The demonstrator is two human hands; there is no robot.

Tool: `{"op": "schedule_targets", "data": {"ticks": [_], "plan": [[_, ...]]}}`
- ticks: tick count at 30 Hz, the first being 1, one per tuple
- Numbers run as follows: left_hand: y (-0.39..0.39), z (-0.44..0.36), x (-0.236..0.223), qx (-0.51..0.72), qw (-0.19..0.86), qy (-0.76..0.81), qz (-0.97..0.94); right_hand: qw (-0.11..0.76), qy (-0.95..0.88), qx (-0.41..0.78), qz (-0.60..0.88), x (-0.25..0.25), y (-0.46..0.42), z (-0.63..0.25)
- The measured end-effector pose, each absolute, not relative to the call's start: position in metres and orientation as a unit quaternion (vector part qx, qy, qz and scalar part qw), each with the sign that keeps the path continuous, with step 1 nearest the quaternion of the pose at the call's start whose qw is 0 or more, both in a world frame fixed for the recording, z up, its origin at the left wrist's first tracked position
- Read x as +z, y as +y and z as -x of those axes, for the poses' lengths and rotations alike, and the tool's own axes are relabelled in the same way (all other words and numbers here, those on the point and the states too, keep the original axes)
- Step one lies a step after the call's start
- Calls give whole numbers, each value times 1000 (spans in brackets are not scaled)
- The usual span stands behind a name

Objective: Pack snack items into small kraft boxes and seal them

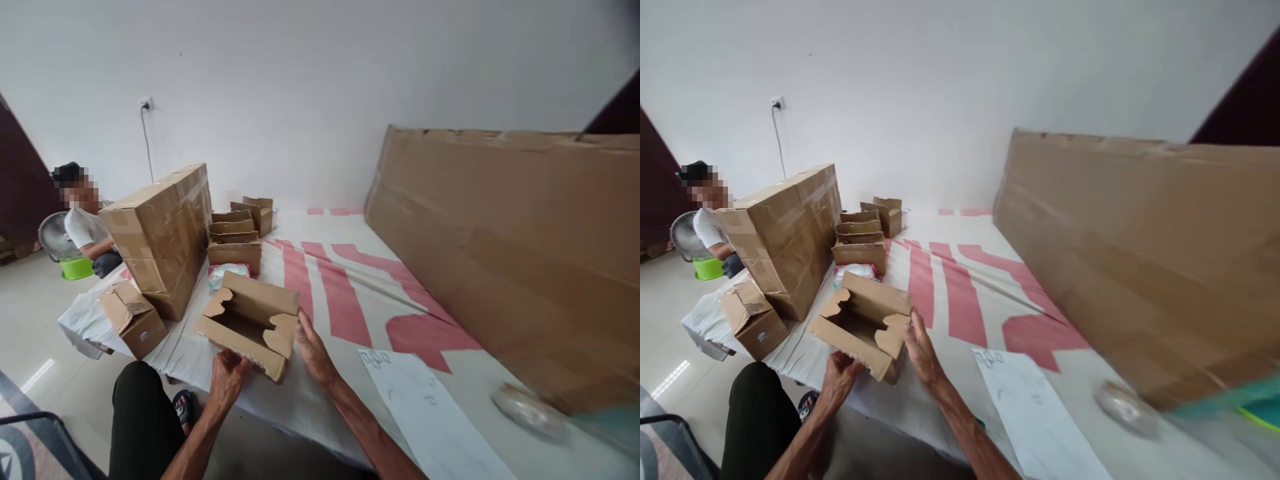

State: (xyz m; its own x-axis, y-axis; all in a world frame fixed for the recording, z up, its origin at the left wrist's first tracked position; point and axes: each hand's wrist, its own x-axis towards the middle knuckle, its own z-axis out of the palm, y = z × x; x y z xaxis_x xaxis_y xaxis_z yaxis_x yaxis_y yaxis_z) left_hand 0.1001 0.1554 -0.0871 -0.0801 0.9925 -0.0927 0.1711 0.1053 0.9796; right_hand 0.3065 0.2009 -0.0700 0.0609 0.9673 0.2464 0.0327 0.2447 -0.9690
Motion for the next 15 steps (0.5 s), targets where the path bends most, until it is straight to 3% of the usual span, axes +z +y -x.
{"op": "schedule_targets", "data": {"ticks": [11, 15], "plan": [[168, -102, -87, 459, 378, 596, -540, 572, -570, 378, 453, -101, 231, -296], [168, -107, -87, 472, 364, 585, -550, 583, -599, 294, 463, -110, 233, -291]]}}
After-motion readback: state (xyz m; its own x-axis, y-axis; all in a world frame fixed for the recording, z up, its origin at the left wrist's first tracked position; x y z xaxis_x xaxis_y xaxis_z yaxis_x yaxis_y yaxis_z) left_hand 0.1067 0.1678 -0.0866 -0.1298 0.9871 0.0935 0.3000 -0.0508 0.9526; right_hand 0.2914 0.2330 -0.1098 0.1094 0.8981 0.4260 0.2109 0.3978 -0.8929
